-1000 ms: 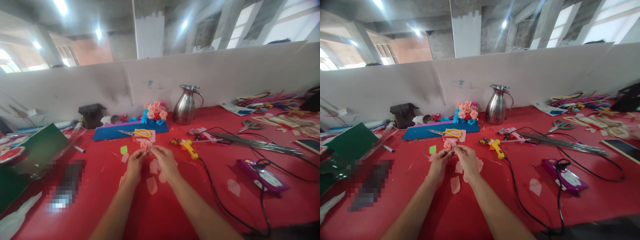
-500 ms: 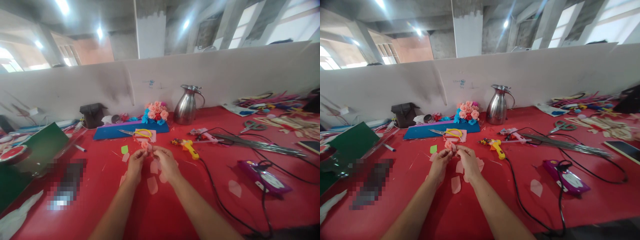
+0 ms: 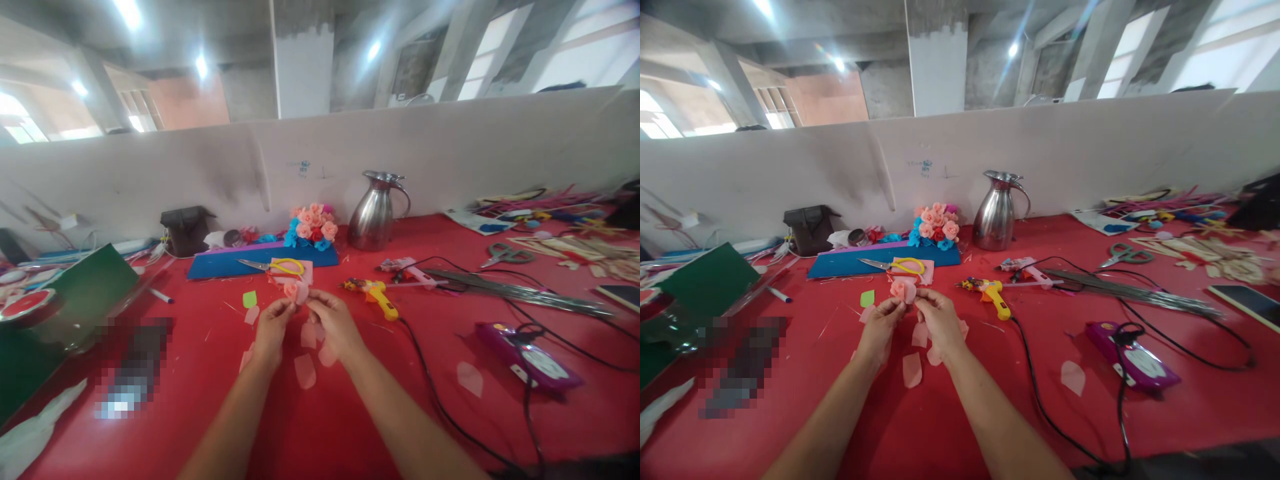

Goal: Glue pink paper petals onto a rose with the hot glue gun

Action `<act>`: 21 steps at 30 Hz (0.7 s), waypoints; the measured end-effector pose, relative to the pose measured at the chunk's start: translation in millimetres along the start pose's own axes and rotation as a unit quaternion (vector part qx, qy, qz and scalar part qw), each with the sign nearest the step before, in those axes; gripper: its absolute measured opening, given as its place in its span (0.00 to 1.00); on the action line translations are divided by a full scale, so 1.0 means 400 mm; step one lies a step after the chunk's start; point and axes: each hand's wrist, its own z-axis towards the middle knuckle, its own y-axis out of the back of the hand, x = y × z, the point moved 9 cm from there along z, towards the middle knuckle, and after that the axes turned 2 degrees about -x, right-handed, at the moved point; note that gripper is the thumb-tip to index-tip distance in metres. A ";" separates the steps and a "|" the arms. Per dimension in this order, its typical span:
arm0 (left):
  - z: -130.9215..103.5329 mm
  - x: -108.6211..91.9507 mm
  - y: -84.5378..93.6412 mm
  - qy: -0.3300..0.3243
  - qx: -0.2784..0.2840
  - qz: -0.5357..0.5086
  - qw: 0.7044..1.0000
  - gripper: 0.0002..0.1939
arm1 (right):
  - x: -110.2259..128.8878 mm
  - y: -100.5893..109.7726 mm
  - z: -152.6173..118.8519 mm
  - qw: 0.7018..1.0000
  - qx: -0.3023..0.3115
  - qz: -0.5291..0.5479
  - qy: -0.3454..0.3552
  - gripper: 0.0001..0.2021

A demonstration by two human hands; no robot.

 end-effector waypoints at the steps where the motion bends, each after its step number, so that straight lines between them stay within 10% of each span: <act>1: -0.001 -0.002 0.000 -0.002 0.001 0.001 1.000 0.12 | -0.004 -0.003 0.000 1.000 0.010 0.003 -0.010 0.10; 21: -0.008 -0.018 -0.018 -0.002 0.031 -0.001 1.000 0.09 | 0.005 -0.011 0.003 0.997 0.066 -0.032 0.015 0.09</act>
